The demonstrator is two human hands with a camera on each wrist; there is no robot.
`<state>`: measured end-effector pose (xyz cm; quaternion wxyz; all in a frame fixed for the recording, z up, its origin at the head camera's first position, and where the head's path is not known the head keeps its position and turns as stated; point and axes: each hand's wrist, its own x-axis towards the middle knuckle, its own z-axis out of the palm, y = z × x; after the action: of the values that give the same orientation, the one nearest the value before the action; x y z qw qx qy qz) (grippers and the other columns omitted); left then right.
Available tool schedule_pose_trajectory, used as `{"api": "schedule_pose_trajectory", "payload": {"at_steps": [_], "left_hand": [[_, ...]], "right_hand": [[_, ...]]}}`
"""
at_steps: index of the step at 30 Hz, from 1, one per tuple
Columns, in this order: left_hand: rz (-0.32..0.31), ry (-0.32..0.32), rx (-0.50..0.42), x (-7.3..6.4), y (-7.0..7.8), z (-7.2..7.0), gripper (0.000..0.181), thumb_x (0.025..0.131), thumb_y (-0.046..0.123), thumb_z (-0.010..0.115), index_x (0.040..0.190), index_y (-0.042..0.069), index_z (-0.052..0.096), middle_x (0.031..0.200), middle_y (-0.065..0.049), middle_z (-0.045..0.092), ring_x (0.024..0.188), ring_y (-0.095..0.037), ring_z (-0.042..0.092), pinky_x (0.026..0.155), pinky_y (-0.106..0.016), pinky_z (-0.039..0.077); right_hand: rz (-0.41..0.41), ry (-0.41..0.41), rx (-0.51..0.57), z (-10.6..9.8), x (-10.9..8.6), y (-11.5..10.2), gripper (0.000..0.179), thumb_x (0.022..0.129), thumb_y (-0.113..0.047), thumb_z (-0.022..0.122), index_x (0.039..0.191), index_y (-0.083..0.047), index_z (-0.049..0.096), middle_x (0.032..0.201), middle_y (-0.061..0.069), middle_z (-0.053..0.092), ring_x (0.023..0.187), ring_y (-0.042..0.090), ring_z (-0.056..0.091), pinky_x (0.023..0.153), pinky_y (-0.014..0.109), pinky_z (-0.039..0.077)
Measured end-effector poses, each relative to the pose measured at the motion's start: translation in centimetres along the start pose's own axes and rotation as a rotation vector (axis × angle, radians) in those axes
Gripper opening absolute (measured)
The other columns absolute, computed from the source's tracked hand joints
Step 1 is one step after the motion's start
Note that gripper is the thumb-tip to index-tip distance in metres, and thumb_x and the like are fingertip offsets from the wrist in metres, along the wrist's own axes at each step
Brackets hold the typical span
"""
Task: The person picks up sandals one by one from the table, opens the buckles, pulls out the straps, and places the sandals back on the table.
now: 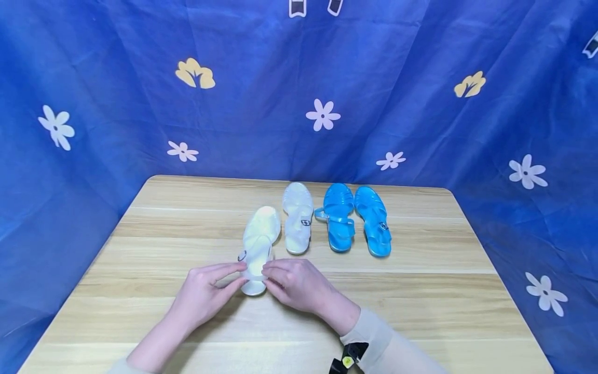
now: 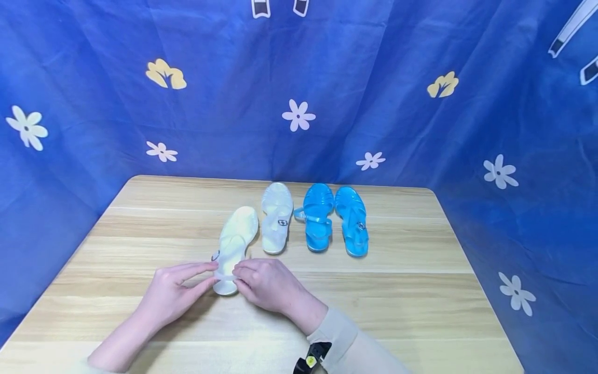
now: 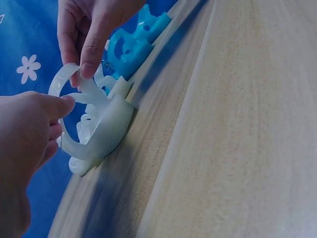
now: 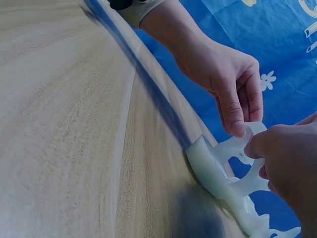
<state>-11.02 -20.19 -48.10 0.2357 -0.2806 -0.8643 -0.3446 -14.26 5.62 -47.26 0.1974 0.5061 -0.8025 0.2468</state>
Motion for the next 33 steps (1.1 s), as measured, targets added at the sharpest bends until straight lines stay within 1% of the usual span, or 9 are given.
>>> {"api": "schedule_pose_trajectory", "payload": {"at_steps": [5, 8, 9, 11, 14, 17, 21, 26, 33], "left_hand": [[0.036, -0.029, -0.025, 0.2, -0.1, -0.4, 0.039, 0.074, 0.008, 0.095, 0.111, 0.009, 0.082, 0.111, -0.004, 0.079, 0.097, -0.026, 0.078, 0.094, -0.018, 0.053], [-0.002, -0.032, -0.044, 0.6, -0.3, -1.1, 0.039, 0.076, 0.005, 0.092, 0.113, 0.007, 0.081, 0.113, -0.004, 0.079, 0.099, -0.027, 0.077, 0.098, -0.015, 0.049], [-0.048, -0.031, -0.062, 0.8, -0.5, -1.3, 0.038, 0.078, 0.004, 0.091, 0.114, 0.006, 0.081, 0.113, -0.005, 0.079, 0.100, -0.028, 0.076, 0.098, -0.015, 0.049], [-0.196, -0.040, -0.111, 1.1, -0.8, -1.6, 0.032, 0.086, 0.008, 0.088, 0.116, 0.004, 0.079, 0.115, -0.006, 0.078, 0.102, -0.028, 0.076, 0.096, -0.015, 0.051], [-0.425, -0.075, -0.198, 1.4, -1.2, -1.3, 0.031, 0.095, 0.018, 0.083, 0.119, 0.000, 0.076, 0.115, -0.012, 0.077, 0.101, -0.030, 0.076, 0.089, -0.024, 0.058], [-0.558, -0.141, -0.238, 1.6, -1.4, -0.4, 0.038, 0.097, 0.028, 0.081, 0.122, 0.000, 0.074, 0.114, -0.014, 0.077, 0.098, -0.028, 0.077, 0.084, -0.033, 0.062], [-0.613, -0.183, -0.220, 1.9, -1.4, 0.8, 0.040, 0.093, 0.031, 0.085, 0.118, 0.001, 0.075, 0.106, -0.009, 0.078, 0.092, -0.024, 0.076, 0.079, -0.033, 0.063], [-0.647, -0.202, -0.133, 2.1, -1.4, 1.5, 0.042, 0.087, 0.035, 0.090, 0.107, 0.001, 0.076, 0.090, -0.002, 0.075, 0.084, -0.018, 0.072, 0.072, -0.030, 0.061], [-0.660, -0.202, -0.103, 1.9, -1.5, 1.8, 0.037, 0.084, 0.032, 0.092, 0.099, 0.003, 0.075, 0.083, 0.000, 0.072, 0.078, -0.014, 0.067, 0.067, -0.026, 0.057]], "right_hand": [[0.052, -0.083, 0.019, -0.9, 0.4, -0.1, 0.022, 0.094, -0.015, 0.081, 0.113, -0.004, 0.078, 0.115, 0.008, 0.077, 0.108, 0.017, 0.074, 0.100, 0.022, 0.052], [0.125, -0.194, 0.102, -2.2, 1.3, 0.1, 0.027, 0.094, -0.013, 0.082, 0.119, -0.004, 0.077, 0.117, 0.007, 0.076, 0.108, 0.015, 0.072, 0.100, 0.020, 0.052], [0.150, -0.227, 0.137, -2.8, 1.8, 0.2, 0.029, 0.093, -0.011, 0.082, 0.120, -0.003, 0.076, 0.118, 0.007, 0.076, 0.109, 0.015, 0.072, 0.099, 0.020, 0.052], [0.183, -0.274, 0.194, -3.6, 2.7, 0.6, 0.030, 0.094, -0.009, 0.080, 0.123, -0.002, 0.075, 0.119, 0.007, 0.075, 0.109, 0.015, 0.071, 0.099, 0.020, 0.052], [0.204, -0.277, 0.237, -4.2, 4.1, 1.2, 0.027, 0.097, -0.007, 0.076, 0.123, -0.001, 0.075, 0.120, 0.008, 0.075, 0.111, 0.017, 0.071, 0.099, 0.022, 0.052], [0.202, -0.250, 0.249, -3.8, 5.3, 1.5, 0.026, 0.100, -0.008, 0.072, 0.124, -0.001, 0.075, 0.121, 0.008, 0.075, 0.115, 0.018, 0.069, 0.102, 0.023, 0.051], [0.213, -0.266, 0.250, -2.5, 6.5, 1.8, 0.027, 0.101, -0.008, 0.069, 0.127, -0.003, 0.074, 0.124, 0.006, 0.074, 0.119, 0.015, 0.067, 0.105, 0.022, 0.048], [0.282, -0.342, 0.262, -0.5, 7.1, 2.5, 0.029, 0.101, -0.010, 0.070, 0.130, -0.004, 0.073, 0.125, 0.003, 0.073, 0.119, 0.011, 0.065, 0.106, 0.021, 0.046], [0.360, -0.394, 0.335, 1.5, 7.0, 3.4, 0.027, 0.098, -0.015, 0.078, 0.123, -0.004, 0.077, 0.114, 0.000, 0.074, 0.104, 0.004, 0.066, 0.093, 0.016, 0.049]]}}
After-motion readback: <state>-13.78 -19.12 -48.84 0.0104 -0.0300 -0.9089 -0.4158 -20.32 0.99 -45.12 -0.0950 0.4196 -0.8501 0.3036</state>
